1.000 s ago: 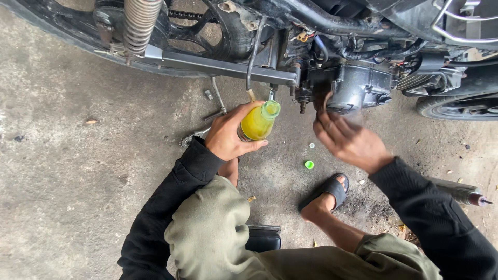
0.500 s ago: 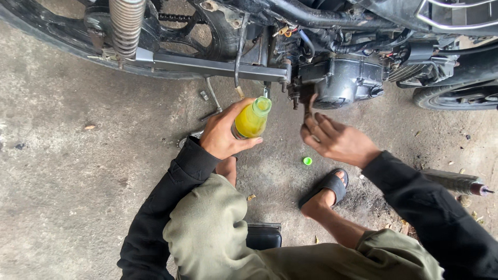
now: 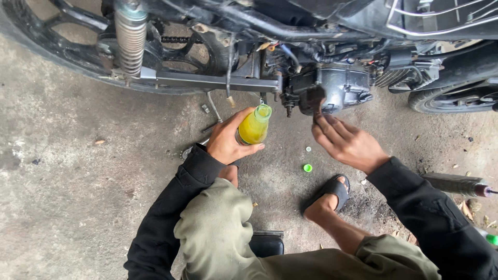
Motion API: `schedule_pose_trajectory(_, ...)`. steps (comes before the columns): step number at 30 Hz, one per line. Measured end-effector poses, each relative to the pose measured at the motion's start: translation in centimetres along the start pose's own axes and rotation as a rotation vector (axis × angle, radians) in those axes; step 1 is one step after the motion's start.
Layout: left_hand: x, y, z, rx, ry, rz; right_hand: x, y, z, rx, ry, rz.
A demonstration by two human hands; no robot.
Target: The person cleans the exterior of a motorcycle engine by applying a yellow liquid from a plastic bottle and scrubbing the metal surfaces with a brush.
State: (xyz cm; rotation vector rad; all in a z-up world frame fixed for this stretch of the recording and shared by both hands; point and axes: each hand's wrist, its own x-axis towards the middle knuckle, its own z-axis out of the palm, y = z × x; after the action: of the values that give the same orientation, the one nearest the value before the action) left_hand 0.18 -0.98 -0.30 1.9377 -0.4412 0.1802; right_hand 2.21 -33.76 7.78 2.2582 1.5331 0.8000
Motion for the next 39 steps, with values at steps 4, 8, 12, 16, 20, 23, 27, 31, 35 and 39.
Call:
schedule_pose_trajectory(4,1.6,0.4,1.7,0.014,-0.042,-0.013,-5.4,0.6,-0.7,0.081,0.048,0.098)
schedule_pose_trajectory(8,4.1,2.7,2.1,-0.047,-0.106,-0.015,-6.5,2.3,-1.3,0.343,0.142,0.431)
schedule_pose_trajectory(12,7.5,5.8,1.1,-0.048,-0.254,-0.058,-6.4,4.6,-0.9,0.475,0.315,0.806)
schedule_pose_trajectory(16,10.1,8.1,1.0,0.012,-0.302,-0.046,-6.6,7.2,-2.3,0.773,0.447,1.020)
schedule_pose_trajectory(20,11.3,8.4,2.1,0.206,-0.385,-0.148,-7.0,8.7,-2.0,0.893,0.498,1.206)
schedule_pose_trajectory(23,10.1,8.6,3.9,0.249,-0.372,-0.246,-9.3,8.6,0.9,0.841,0.485,1.227)
schedule_pose_trajectory(27,10.3,7.7,6.1,0.427,-0.371,-0.337,-8.7,9.6,-1.6,0.915,0.536,1.139)
schedule_pose_trajectory(31,10.4,7.7,8.1,0.453,-0.441,-0.441,-10.8,8.7,0.9,0.916,0.481,1.065)
schedule_pose_trajectory(35,11.3,7.6,9.9,0.644,-0.536,-0.500,-11.3,7.9,2.3,0.827,0.437,0.955)
schedule_pose_trajectory(39,12.6,7.3,10.4,0.734,-0.563,-0.491,-11.6,8.3,4.1,0.809,0.467,0.881)
